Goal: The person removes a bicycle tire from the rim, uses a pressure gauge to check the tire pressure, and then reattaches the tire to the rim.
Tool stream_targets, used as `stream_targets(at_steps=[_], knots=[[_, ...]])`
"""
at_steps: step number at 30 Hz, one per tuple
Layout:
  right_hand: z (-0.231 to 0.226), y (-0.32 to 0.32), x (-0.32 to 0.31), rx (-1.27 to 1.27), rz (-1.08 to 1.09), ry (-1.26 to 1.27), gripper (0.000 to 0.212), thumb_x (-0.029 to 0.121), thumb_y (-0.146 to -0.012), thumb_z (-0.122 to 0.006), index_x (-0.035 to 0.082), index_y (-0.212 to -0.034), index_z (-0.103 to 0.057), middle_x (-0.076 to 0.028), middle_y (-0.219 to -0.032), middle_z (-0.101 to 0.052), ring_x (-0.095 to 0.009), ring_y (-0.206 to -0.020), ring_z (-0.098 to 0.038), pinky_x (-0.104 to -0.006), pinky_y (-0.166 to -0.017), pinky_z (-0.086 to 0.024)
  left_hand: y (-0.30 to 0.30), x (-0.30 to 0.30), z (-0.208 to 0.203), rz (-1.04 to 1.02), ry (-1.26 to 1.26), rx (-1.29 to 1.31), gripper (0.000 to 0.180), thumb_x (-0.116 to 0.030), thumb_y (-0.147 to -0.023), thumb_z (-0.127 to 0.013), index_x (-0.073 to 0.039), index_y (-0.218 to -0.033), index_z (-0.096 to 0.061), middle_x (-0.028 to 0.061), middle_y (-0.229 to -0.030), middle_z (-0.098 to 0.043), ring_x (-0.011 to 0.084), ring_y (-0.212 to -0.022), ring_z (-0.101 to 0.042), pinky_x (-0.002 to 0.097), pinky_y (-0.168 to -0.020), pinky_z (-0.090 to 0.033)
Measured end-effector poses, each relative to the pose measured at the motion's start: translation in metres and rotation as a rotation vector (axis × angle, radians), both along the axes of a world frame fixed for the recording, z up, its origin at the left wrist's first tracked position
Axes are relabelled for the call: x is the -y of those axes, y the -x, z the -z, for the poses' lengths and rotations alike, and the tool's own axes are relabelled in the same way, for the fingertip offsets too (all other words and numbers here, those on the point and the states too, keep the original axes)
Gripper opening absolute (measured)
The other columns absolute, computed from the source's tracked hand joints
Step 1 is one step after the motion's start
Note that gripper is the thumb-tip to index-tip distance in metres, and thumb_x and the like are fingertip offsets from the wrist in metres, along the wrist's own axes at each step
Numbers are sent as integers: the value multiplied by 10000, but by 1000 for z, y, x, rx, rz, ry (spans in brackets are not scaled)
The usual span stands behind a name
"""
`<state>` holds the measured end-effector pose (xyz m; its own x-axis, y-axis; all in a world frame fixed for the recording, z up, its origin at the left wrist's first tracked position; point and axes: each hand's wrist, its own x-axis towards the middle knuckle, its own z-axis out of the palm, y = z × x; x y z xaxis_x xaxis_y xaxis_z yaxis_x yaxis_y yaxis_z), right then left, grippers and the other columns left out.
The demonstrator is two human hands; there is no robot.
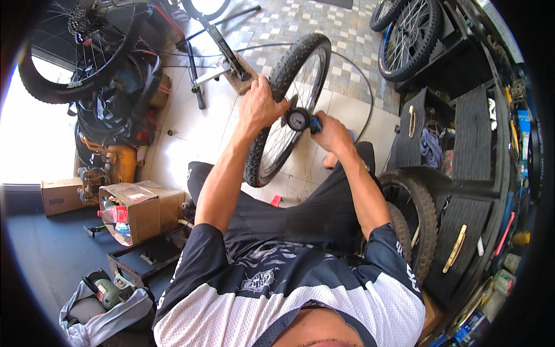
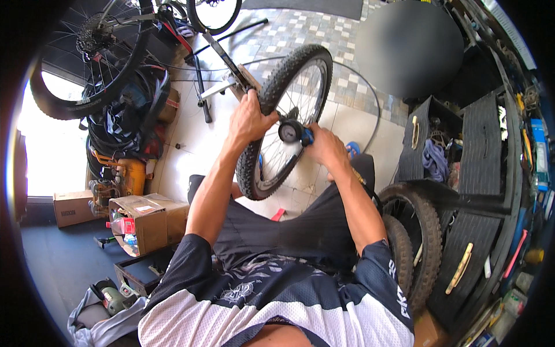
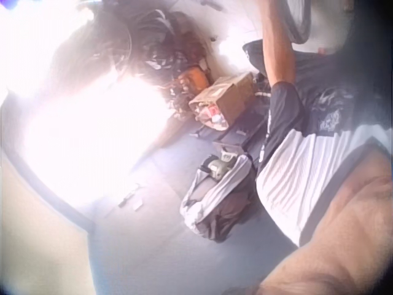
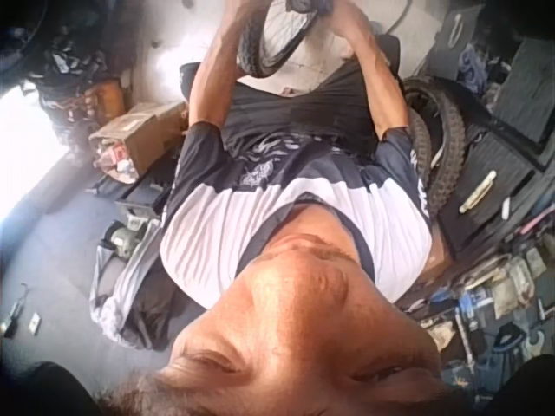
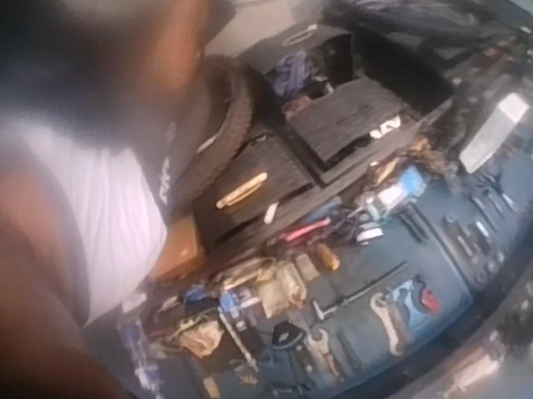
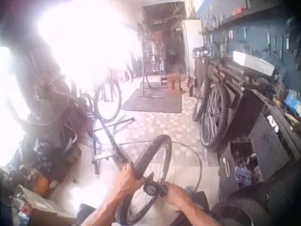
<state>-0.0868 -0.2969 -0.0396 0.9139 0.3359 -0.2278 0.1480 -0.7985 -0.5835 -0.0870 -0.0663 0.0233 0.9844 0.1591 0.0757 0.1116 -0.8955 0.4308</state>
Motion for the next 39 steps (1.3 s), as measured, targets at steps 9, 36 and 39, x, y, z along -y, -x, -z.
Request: stream_targets(at_steps=[9, 36, 39], knots=[[8, -1, 3, 46, -8, -6, 484, 206, -830, -759, 127, -1291, -637, -234, -1100, -758, -441, -1070, -714, -534, -915, -558, -3, -1, 2, 7, 33, -15, 715, -398, -778, -821, 59, -1218, -492, 289, -1160, -631, 471, -1077, -677, 524, -906, -561], [8, 10, 11, 54, 2, 17, 511, 219, -818, -758, 138, -1312, -654, -219, -1118, -762, -435, -1088, -714, -526, -931, -561, 12, 7, -6, 69, 61, -29, 750, -434, -833, -747, 99, -1274, -456, 348, -1259, -603, 489, -1150, -649, 524, -978, -534], [3, 9, 9, 35, -1, 24, 508, 211, -817, -755, 140, -1310, -658, -219, -1108, -766, -433, -1087, -717, -522, -935, -562, 14, 5, -6, 67, 69, -32, 722, -423, -852, -734, 90, -1275, -452, 338, -1254, -606, 487, -1166, -643, 515, -994, -525]])
